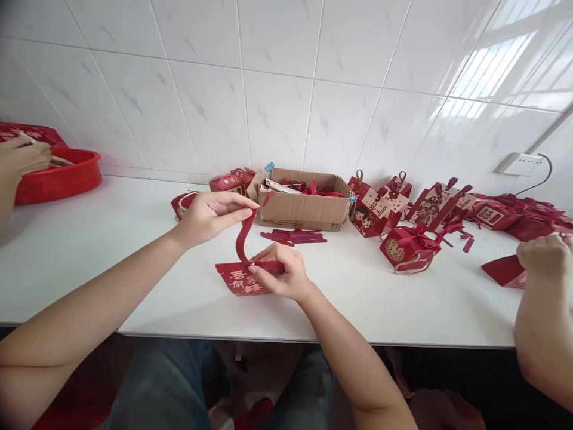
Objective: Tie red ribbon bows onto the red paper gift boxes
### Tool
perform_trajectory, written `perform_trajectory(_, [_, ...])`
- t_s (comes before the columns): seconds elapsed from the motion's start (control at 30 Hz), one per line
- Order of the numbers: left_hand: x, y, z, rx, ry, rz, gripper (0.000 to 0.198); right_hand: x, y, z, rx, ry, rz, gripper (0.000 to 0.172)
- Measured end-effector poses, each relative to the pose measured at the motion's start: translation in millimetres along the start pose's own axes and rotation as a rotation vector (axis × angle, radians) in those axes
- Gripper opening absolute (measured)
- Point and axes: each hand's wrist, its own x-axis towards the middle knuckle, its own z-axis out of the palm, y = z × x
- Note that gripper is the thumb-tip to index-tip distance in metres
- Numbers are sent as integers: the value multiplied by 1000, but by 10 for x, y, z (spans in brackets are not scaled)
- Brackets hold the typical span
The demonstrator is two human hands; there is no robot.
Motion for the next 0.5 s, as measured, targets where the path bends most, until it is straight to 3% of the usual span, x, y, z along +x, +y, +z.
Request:
perform_trajectory(0.23, [-102,-288,-30,-166,-375,-183,23,-21,77,-47,-78,-13,-40,20])
perform_trajectory(0.4, [-170,-282,26,-76,-316,-275,22,-10,81,-68,-128,-10,-44,19])
perform_trajectory(0.5, [-206,-193,57,-98,-343,-329,23,-12,82,-72,-131,-19,-52,19])
